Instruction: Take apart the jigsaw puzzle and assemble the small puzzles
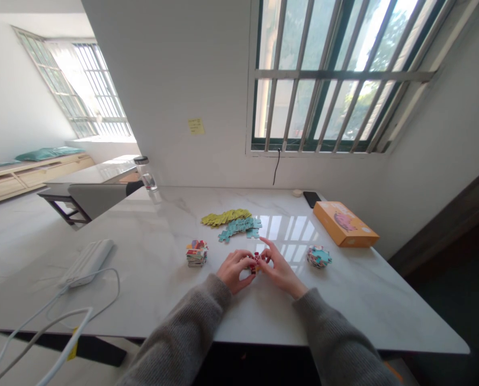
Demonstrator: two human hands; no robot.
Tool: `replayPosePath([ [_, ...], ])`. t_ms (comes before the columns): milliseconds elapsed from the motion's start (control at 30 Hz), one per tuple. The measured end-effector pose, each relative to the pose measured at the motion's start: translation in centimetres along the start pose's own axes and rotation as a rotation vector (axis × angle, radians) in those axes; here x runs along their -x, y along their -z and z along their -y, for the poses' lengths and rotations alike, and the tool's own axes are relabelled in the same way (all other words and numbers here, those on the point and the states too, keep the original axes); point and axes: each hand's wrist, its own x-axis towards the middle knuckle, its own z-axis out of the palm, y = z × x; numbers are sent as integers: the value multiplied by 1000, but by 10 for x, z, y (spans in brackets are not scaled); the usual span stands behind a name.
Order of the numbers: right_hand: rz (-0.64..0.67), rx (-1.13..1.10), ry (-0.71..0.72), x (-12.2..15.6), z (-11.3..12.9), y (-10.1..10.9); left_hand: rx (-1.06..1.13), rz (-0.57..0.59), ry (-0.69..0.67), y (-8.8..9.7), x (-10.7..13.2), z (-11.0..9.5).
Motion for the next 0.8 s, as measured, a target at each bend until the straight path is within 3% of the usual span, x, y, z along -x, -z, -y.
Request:
replayPosePath([
  [100,28,-40,-12,0,1,0,-28,-49,25,-1,1,2],
  [267,-92,-53,-39,-3,-2,4,-64,-37,-37,0,2,1],
  [633,48,-84,-9,1,4,1,-3,-24,19,8,-2,-10],
  [800,-88,25,-12,0,1,4,-95,-105,63,22,1,-9],
])
